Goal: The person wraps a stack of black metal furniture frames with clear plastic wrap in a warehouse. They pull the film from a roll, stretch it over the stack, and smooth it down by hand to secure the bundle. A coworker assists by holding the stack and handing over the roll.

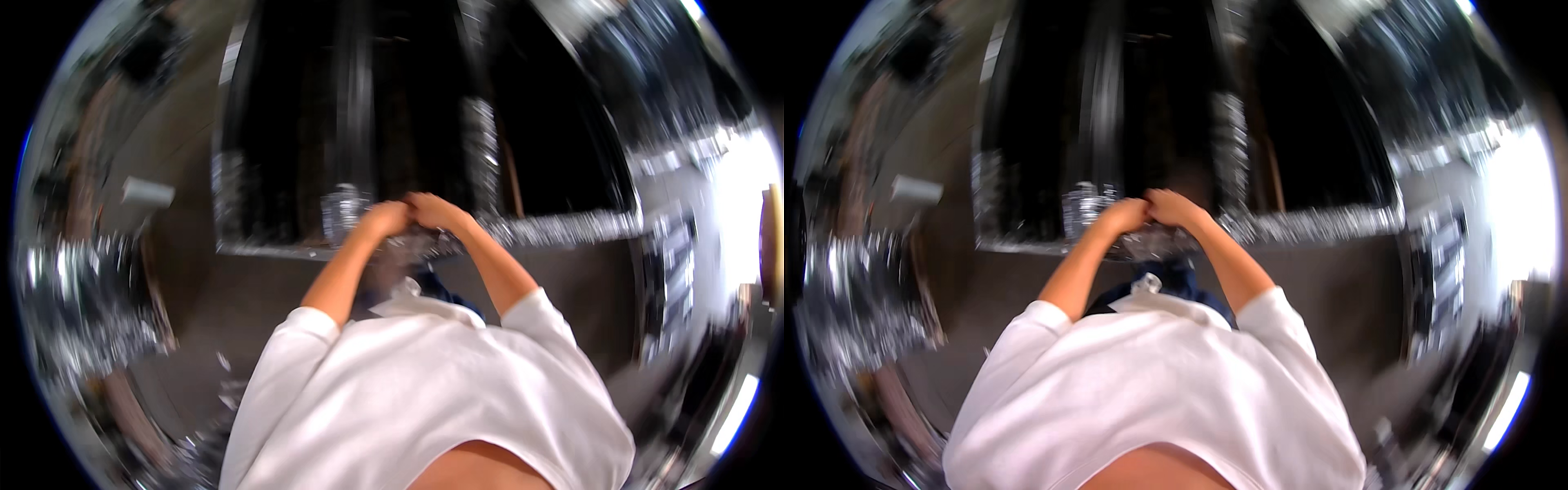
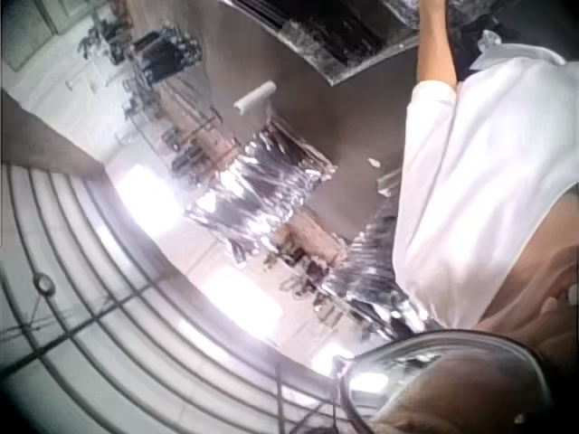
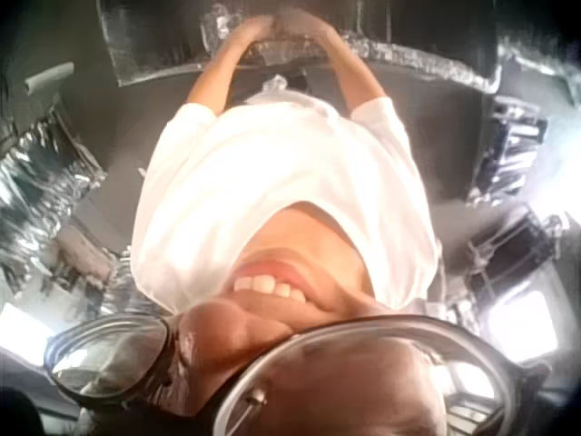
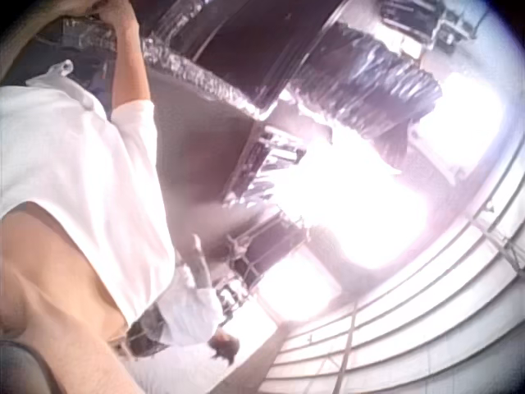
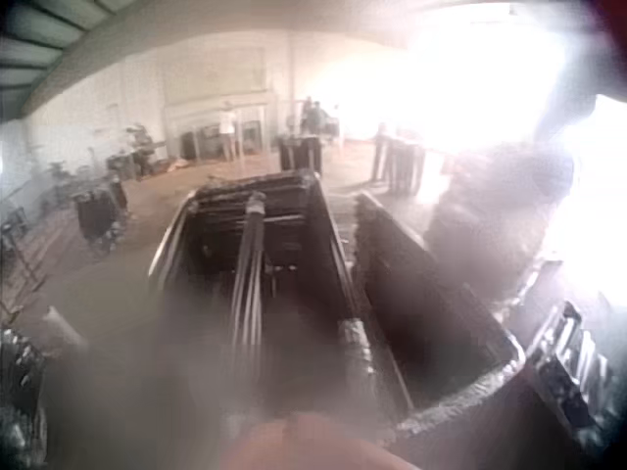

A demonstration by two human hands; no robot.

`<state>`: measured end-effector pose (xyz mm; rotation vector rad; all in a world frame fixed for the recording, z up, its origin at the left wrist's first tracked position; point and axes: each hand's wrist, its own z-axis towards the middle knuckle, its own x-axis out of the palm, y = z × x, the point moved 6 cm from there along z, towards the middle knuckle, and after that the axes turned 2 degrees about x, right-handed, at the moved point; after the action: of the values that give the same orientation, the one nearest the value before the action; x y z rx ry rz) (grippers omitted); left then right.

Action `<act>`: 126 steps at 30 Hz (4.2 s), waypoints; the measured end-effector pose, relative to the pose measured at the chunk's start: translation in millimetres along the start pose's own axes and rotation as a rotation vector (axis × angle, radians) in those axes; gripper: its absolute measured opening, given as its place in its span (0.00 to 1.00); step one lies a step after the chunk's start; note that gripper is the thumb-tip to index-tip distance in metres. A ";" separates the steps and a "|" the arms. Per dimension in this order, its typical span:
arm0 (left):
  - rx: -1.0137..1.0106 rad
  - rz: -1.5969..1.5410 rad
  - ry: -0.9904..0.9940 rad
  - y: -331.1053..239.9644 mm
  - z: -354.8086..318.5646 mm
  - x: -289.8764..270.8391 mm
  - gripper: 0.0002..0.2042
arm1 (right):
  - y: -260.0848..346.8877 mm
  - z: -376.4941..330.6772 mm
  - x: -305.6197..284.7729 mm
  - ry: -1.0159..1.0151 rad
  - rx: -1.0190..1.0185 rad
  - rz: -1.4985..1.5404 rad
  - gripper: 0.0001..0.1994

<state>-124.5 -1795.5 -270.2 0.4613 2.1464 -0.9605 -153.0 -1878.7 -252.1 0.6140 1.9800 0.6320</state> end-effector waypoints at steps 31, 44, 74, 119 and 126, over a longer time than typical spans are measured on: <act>0.207 -0.056 0.017 -23.4 5.3 -7.5 0.15 | -40.2 -143.4 -8.5 -0.647 0.329 -0.192 0.20; 0.273 -0.071 -0.068 -23.3 4.3 -9.9 0.14 | -40.8 -144.5 -11.2 -0.705 0.297 -0.198 0.19; 0.406 0.157 -0.398 -118.9 -55.6 -11.9 0.14 | -34.6 -156.4 -14.2 -0.967 0.268 -0.215 0.12; 0.154 0.782 -0.606 -273.8 51.8 69.0 0.32 | -304.9 -292.4 -96.1 -1.005 0.240 -0.227 0.32; 0.063 0.786 -0.526 -272.3 49.4 68.0 0.32 | -280.4 -323.0 -96.2 -0.854 0.411 -0.177 0.31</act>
<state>-302.2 -2009.7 -209.0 0.8823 1.2860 -0.5971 -442.5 -2207.5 -235.7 0.7770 1.3162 -0.1636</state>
